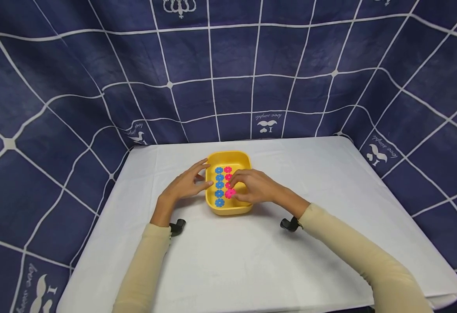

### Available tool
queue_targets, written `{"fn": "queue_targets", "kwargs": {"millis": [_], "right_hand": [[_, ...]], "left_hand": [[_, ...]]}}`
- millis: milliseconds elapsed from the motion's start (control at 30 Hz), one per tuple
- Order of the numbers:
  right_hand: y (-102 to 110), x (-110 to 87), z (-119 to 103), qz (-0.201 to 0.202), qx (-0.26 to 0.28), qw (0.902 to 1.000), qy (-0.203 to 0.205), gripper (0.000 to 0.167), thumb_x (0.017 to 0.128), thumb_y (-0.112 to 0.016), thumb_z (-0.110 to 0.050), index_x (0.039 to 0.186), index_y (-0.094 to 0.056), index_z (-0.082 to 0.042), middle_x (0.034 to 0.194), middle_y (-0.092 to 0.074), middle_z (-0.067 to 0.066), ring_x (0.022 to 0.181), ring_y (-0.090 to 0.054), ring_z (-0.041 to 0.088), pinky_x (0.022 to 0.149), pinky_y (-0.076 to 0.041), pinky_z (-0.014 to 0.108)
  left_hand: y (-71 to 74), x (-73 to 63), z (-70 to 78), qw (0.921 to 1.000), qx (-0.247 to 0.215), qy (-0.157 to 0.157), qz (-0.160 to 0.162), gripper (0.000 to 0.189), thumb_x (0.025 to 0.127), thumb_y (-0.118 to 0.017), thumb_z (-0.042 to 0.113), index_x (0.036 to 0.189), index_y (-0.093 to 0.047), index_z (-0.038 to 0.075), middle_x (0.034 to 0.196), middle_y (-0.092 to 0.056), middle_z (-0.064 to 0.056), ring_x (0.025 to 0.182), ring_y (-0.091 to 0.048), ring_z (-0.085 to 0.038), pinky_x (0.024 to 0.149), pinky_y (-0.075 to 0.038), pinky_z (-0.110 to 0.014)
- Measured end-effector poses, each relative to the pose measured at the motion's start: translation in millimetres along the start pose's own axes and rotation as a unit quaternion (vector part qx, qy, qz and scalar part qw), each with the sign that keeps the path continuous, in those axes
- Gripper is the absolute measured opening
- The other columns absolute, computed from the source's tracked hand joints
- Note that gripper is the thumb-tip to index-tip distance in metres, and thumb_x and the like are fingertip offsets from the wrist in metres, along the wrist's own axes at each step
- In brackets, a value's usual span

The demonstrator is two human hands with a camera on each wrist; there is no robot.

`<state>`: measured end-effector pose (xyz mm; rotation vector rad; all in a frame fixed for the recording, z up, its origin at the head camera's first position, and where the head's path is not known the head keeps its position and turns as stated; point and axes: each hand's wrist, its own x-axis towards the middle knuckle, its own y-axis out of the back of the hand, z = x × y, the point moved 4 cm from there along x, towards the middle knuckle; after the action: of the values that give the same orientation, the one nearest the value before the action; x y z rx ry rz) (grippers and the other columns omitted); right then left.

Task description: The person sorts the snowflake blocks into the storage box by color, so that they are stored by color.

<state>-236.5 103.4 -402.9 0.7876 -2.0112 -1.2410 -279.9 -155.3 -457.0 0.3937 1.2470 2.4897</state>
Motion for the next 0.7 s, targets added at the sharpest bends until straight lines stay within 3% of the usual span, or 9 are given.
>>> {"fn": "queue_targets", "kwargs": {"millis": [233,700], "right_hand": [[-4.6,17.9,1.8,-0.068,-0.003,0.9975,0.021,0.030,0.092,-0.086,-0.027,0.115,-0.080,-0.010,0.130,-0.073,0.006,0.128,-0.065,0.026,0.110,-0.054,0.050],[-26.1,29.1,4.1,-0.152,-0.023,0.9860,0.064,0.028,0.094,-0.083,-0.035,0.115,-0.079,-0.016,0.124,-0.073,-0.002,0.121,-0.067,0.018,0.108,-0.054,0.041]], "left_hand": [[1.5,-0.9,-1.1,1.0000,0.000,-0.004,-0.005,0.082,0.097,-0.066,0.067,0.164,-0.046,0.025,0.176,-0.027,0.016,0.123,-0.069,-0.016,0.108,-0.053,-0.055],[1.6,-0.2,-3.6,1.0000,-0.003,0.001,-0.006,0.081,0.097,-0.067,0.066,0.165,-0.045,0.026,0.177,-0.024,0.017,0.124,-0.069,-0.015,0.109,-0.052,-0.055]]}}
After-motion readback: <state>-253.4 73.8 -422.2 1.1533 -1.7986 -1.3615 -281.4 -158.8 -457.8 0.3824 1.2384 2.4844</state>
